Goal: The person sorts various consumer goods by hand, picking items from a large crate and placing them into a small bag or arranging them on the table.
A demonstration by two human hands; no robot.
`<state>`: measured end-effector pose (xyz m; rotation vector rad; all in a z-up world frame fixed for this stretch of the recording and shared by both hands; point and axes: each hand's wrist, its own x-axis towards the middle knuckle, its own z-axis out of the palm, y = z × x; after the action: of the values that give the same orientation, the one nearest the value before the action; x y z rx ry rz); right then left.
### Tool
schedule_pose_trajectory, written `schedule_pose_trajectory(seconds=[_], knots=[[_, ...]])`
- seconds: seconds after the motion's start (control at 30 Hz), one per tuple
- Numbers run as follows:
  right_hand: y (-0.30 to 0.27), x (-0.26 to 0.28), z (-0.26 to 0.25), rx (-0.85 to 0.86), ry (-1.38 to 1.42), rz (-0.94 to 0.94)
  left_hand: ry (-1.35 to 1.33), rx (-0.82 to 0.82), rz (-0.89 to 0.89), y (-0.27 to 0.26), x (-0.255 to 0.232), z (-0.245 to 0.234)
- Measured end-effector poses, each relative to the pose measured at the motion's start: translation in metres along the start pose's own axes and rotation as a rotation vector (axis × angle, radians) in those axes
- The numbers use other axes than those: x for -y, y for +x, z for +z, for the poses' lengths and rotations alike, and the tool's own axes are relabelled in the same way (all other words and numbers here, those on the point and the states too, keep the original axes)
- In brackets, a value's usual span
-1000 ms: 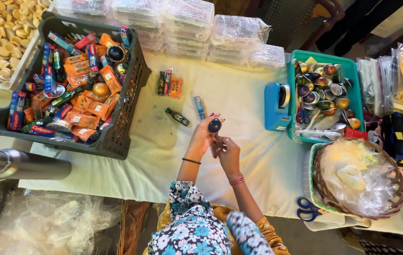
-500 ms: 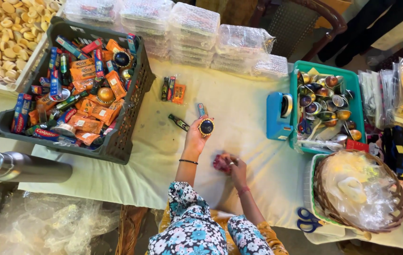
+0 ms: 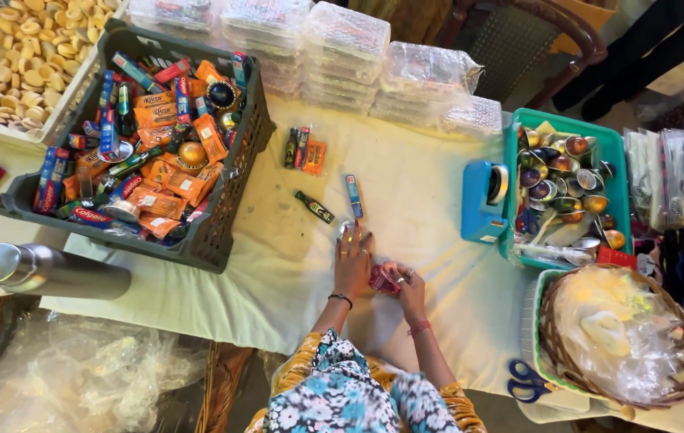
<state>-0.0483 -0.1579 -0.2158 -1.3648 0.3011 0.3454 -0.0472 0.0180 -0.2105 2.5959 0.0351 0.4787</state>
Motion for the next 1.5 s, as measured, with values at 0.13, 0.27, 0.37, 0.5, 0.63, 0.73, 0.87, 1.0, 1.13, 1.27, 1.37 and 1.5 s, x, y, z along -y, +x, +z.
schedule_pose_trajectory(seconds=[0.13, 0.27, 0.37, 0.5, 0.63, 0.73, 0.87, 1.0, 1.13, 1.27, 1.37, 1.5], knots=[[-0.003, -0.005, -0.002, 0.004, -0.001, -0.038, -0.027, 0.092, -0.056, 0.004, -0.008, -0.026], [-0.002, -0.005, -0.002, 0.038, -0.004, -0.097, -0.058, 0.115, -0.024, -0.001, -0.002, -0.033], [-0.003, -0.012, -0.006, 0.040, 0.001, -0.105, -0.036, 0.140, -0.070, 0.001, 0.003, -0.028], [-0.003, -0.015, -0.004, 0.030, -0.005, -0.161, -0.019, -0.018, -0.220, 0.012, 0.018, -0.014], [-0.007, -0.007, 0.001, -0.002, -0.028, -0.201, -0.075, -0.219, -0.290, 0.045, 0.021, -0.027], [-0.007, -0.011, -0.001, 0.011, -0.030, -0.187, -0.150, -0.171, -0.467, 0.071, 0.013, -0.044], [-0.006, -0.007, -0.002, 0.040, -0.029, -0.163, 0.051, 0.045, -0.482, 0.093, 0.005, -0.051], [-0.004, -0.008, -0.001, 0.066, -0.047, -0.157, 0.264, -0.033, -0.183, 0.076, 0.040, -0.001], [-0.006, -0.005, 0.000, 0.071, -0.040, -0.143, 0.182, -0.019, -0.140, 0.076, 0.035, -0.015], [-0.007, -0.009, -0.002, 0.059, -0.063, -0.131, 0.163, 0.065, -0.192, 0.091, 0.019, -0.046], [-0.009, -0.008, -0.001, 0.064, -0.056, -0.141, 0.155, 0.130, -0.143, 0.095, 0.020, -0.048], [-0.014, 0.006, 0.008, 0.053, -0.084, -0.144, 0.114, 0.064, -0.025, 0.083, 0.029, -0.036]])
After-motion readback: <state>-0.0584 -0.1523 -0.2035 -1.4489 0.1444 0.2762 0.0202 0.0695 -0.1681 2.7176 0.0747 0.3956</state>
